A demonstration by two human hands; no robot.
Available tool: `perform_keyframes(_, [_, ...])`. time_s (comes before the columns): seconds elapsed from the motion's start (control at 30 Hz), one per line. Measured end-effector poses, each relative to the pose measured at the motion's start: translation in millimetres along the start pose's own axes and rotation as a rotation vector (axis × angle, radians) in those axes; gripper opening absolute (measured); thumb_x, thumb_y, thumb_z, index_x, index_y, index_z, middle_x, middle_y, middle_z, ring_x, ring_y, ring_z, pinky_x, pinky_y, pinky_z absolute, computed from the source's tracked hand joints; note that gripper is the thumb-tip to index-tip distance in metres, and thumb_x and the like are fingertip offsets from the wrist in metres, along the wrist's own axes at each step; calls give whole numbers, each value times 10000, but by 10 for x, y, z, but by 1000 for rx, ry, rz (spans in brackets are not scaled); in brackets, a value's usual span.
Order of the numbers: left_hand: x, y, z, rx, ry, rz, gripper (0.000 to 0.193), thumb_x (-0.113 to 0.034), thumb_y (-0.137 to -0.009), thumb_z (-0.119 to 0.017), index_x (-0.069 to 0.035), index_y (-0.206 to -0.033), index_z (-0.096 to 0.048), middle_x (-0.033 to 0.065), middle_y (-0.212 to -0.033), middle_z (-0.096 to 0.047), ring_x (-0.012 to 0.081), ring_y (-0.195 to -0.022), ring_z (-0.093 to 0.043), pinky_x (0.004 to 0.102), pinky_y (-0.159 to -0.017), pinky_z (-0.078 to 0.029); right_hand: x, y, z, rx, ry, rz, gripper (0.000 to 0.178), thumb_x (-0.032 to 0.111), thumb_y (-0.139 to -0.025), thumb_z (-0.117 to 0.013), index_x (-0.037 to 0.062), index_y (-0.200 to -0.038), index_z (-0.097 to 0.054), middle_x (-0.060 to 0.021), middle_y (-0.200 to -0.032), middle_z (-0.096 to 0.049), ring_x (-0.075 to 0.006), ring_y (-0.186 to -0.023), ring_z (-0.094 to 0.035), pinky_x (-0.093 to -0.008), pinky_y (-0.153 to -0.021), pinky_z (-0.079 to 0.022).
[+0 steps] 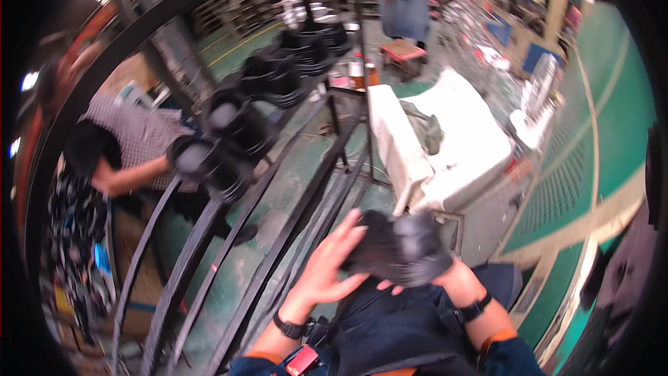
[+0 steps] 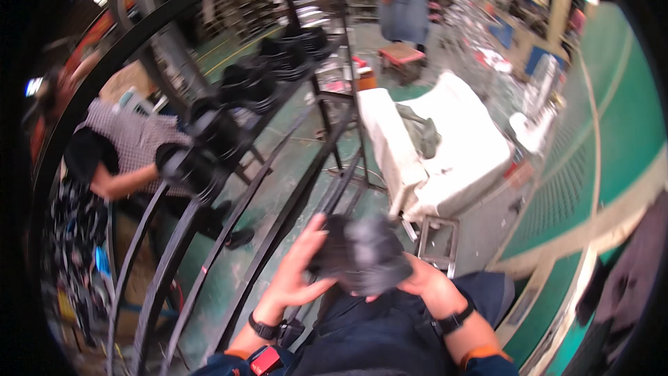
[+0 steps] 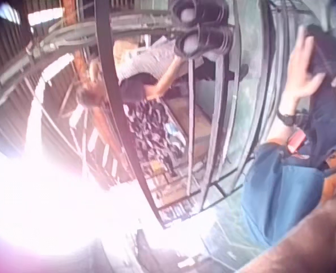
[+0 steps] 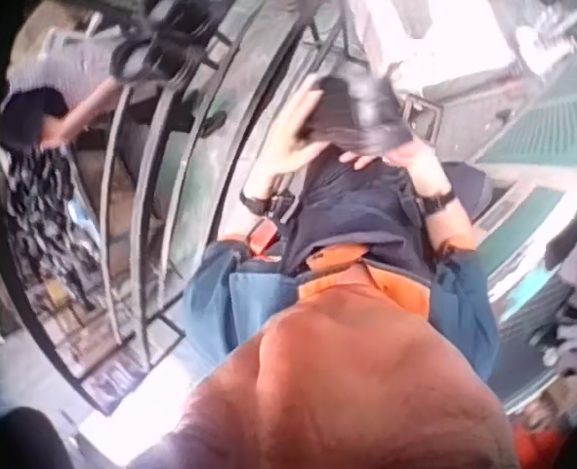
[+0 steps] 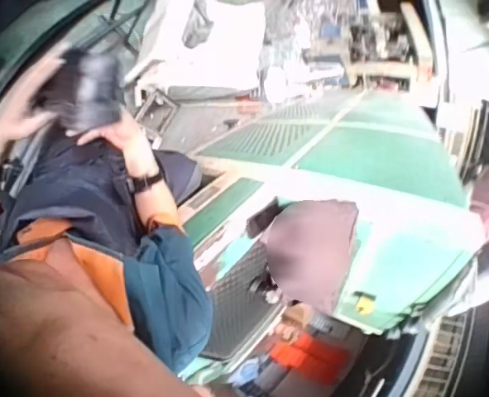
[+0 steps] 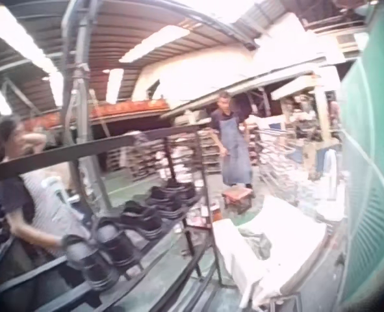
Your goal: Manually fitting shoe uppers onto lasts and placing finished units onto a transport rack.
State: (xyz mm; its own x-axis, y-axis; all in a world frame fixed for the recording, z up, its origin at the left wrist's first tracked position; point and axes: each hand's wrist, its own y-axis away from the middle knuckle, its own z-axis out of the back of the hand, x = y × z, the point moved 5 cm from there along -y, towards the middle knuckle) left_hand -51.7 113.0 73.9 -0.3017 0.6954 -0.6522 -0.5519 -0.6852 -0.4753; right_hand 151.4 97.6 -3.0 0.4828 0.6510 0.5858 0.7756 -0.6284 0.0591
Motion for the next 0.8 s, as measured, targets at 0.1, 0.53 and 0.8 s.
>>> perform_keyframes(0.1, [-109, -223, -266, 94, -123, 0, 880, -449, -734, -815, -129, -1451, -419, 329, -1580, -63, 499, -1474, -49, 585, -1166, -122, 274, 59, -57, -263, -153, 288, 664, 342, -969, -548, 57, -1516, -302, -220, -1429, -469, -365, -1234, -558, -490, -987, -506])
perform_keyframes(0.53, [-1071, 566, 1244, -870, -1088, -74, 372, -285, -777, -747, -183, -939, -427, 212, -1479, -371, 470, -1409, -283, 655, -1137, -145, 658, -659, -1184, -22, 1074, 386, 346, 138, -937, -632, 12, -1259, -620, -110, -1216, -609, -184, -1089, -620, -283, -868, -517])
perform_keyframes(0.8, [-716, 1245, 2279, -1002, -849, 310, 389, 24, -831, -638, -44, -1179, -478, 203, -1541, -349, 332, -1428, -334, 403, -1164, -217, 549, -410, -490, -144, 1146, -24, 324, 182, -955, -635, 15, -1233, -640, -82, -1065, -696, -125, -988, -650, -277, -856, -510])
